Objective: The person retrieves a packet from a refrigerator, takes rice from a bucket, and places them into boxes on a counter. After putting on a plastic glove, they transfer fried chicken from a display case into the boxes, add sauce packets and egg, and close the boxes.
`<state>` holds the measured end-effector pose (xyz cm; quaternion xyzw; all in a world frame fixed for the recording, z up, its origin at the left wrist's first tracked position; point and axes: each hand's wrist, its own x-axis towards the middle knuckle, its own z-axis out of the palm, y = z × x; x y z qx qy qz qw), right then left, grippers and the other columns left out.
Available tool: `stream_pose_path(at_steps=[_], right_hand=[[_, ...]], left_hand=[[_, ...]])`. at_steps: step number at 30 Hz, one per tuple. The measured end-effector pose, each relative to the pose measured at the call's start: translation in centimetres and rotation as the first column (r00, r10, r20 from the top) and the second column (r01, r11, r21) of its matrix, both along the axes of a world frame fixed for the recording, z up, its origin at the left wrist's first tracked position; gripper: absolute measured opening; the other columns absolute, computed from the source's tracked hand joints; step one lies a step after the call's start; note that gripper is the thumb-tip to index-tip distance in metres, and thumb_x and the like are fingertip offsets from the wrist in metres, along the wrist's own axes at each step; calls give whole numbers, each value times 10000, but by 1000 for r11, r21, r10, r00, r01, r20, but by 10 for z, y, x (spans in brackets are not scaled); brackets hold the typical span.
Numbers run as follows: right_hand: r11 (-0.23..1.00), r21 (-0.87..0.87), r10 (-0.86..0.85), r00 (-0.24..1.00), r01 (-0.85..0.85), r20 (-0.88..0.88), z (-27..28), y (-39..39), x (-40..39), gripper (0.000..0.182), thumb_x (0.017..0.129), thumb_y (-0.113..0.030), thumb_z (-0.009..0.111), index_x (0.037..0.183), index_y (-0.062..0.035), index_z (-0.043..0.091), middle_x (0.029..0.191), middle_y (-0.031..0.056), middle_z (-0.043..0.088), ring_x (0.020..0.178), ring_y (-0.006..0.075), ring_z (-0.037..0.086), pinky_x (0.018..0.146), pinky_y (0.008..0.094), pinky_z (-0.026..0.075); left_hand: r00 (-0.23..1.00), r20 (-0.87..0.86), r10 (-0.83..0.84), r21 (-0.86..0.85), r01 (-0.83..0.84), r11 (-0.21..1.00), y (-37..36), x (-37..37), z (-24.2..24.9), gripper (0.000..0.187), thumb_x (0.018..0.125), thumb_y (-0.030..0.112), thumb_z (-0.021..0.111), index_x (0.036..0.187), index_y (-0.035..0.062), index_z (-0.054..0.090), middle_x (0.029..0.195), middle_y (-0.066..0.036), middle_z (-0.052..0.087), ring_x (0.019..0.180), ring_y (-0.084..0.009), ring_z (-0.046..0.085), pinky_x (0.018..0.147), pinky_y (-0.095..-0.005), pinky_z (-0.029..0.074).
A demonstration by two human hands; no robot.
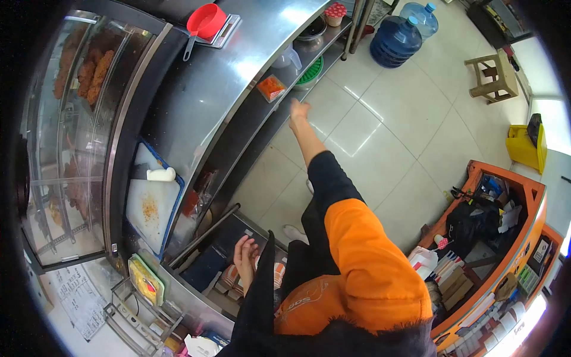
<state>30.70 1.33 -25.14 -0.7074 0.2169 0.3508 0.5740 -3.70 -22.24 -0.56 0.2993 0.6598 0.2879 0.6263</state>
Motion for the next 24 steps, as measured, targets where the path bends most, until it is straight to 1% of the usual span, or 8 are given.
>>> stream_pose_path(at_steps=[4, 5, 9, 10, 12, 17, 19, 24], right_hand=[[911, 166, 376, 926, -378, 43, -43, -124, -25, 265, 836, -250, 537, 960, -16, 552, 801, 96, 567, 629, 197, 530, 480, 345, 450], [789, -97, 596, 717, -607, 362, -106, -170, -37, 227, 840, -264, 534, 831, -38, 549, 720, 89, 545, 560, 176, 498, 430, 344, 410], [186, -118, 896, 218, -975, -387, -93, -361, -48, 580, 803, -527, 555, 1037, 1, 611, 822, 174, 589, 735, 284, 581, 610, 465, 478], [101, 79, 893, 56, -992, -446, -94, -392, -70, 635, 798, -616, 507, 1034, -45, 655, 1128, 170, 605, 1114, 315, 521, 933, 515, 374], [66, 128, 729, -39, -990, -684, 30, -393, -86, 875, 733, -660, 560, 1372, -84, 397, 1342, 128, 450, 1222, 277, 415, 1007, 497, 302], [77, 369, 668, -226, -926, -709, 18, -354, -37, 759, 806, -592, 522, 1329, -48, 444, 1324, 114, 469, 1240, 228, 392, 1036, 342, 307], [-326, 467, 922, -386, -822, -34, -12, -373, -43, 614, 889, -487, 461, 1304, -34, 467, 1314, 104, 479, 1227, 233, 406, 1059, 336, 272], [-653, 463, 684, -729, -600, 20, 33, -268, -25, 488, 928, -416, 426, 1239, -51, 515, 1194, 95, 552, 1107, 210, 493, 970, 319, 352]], left_hand=[[985, -17, -169, -82, 167, 982, -27, -18, -32, 309, 916, 184, 539, 1183, 31, 517, 1050, -64, 587, 875, -125, 564, 776, -235, 464], [941, -73, -330, -67, 325, 943, -46, -39, -58, 365, 922, 223, 525, 1222, 19, 487, 1105, -86, 570, 924, -151, 561, 818, -255, 452], [814, -107, -571, -297, 522, 799, -115, -84, -118, 631, 858, 376, 538, 1324, 11, 319, 1248, -138, 461, 1085, -217, 473, 920, -311, 392], [847, -68, -528, -404, 461, 791, -135, -90, -123, 705, 834, 414, 547, 1345, 12, 273, 1278, -148, 430, 1122, -231, 444, 940, -323, 375], [921, -7, -389, -549, 322, 771, -173, -95, -126, 856, 787, 490, 565, 1387, 15, 182, 1338, -168, 368, 1197, -257, 387, 980, -347, 342], [996, 35, -77, -644, 81, 761, -181, -33, -81, 1090, 712, 574, 589, 1448, 6, 21, 1438, -210, 251, 1310, -302, 292, 1045, -379, 282], [998, 49, -24, -613, 49, 788, -214, -65, -85, 1071, 708, 541, 556, 1443, -12, 6, 1468, -220, 185, 1321, -321, 261, 1062, -372, 246], [953, 65, 295, -536, -216, 816, -231, -9, -98, 976, 738, 510, 505, 1459, 45, 40, 1471, -197, 174, 1261, -321, 335, 1019, -383, 291]])
